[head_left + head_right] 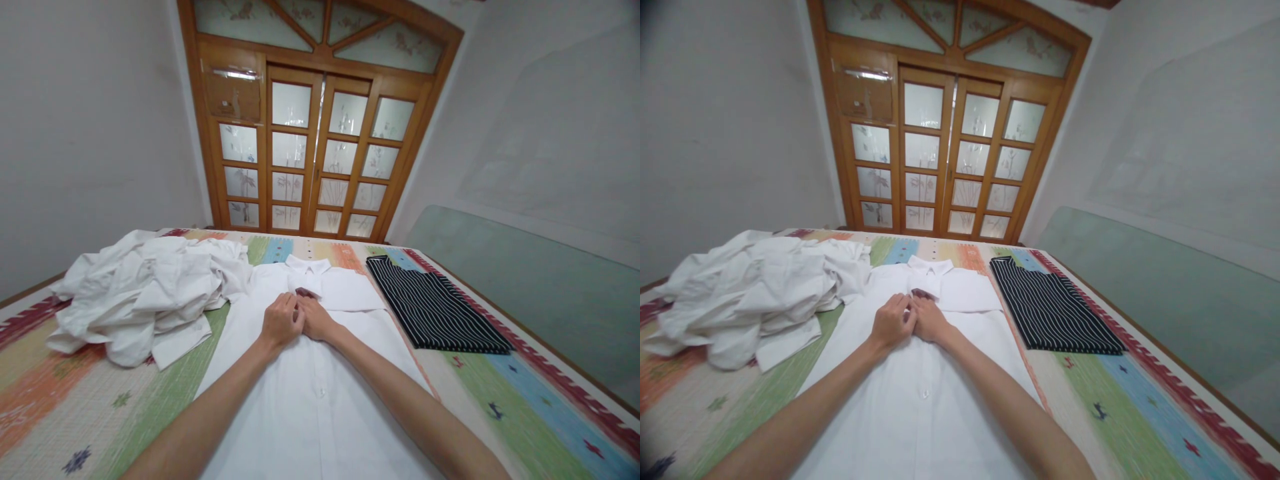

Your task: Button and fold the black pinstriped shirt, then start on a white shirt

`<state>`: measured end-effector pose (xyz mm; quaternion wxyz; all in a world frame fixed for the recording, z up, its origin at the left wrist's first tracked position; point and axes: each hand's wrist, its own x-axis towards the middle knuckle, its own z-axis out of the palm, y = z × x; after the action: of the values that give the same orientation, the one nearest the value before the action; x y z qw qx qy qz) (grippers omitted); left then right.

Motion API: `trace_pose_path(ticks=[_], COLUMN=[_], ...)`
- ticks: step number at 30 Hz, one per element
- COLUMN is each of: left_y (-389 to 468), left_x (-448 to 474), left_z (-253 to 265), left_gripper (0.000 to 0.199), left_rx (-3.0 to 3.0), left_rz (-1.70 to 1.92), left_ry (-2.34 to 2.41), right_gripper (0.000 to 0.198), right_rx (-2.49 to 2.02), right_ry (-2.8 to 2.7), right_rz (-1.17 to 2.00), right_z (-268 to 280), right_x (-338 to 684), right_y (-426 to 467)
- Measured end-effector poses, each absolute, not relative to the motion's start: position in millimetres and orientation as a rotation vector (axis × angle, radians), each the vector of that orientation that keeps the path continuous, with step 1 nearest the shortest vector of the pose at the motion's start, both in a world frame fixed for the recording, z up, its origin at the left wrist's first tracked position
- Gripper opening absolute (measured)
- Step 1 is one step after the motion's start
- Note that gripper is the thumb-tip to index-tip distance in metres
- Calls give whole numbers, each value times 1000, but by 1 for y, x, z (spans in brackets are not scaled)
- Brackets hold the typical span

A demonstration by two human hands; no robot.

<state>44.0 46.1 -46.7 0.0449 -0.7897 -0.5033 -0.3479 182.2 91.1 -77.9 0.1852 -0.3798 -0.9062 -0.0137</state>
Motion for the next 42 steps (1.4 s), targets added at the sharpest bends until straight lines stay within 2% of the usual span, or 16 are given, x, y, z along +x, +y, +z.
trace_pose_path(ticks=[4,9,17,23,27,32,37,42], left_y=[49,53,52,51,54,60,63,66], left_x=[45,44,43,44,45,46,40,30], left_z=[-48,-54,-50,-52,-56,-63,-61,-54], left_gripper=[25,35,32,37,37,51,56,51], left_rx=[-2449,-2563,-2613,-2585,-2526,-2375,-2143,-2021], left_rz=[-1075,-1009,-1029,-947,-892,-998,-1145,-1171], left_ry=[-1511,-1417,-1290,-1372,-1484,-1623,-1706,-1787], right_gripper=[20,22,24,27,33,49,49,48], right_rx=[-1043,-906,-775,-719,-789,-928,-1044,-1051], right_ry=[-2638,-2694,-2751,-2798,-2779,-2759,-2781,-2763], right_rz=[-71,-53,-64,-86,-102,-32,27,58], right_z=[-76,-79,-80,-75,-71,-63,-58,-53], right_x=[181,182,183,180,180,181,180,180], right_y=[90,91,93,92,90,82,77,73])
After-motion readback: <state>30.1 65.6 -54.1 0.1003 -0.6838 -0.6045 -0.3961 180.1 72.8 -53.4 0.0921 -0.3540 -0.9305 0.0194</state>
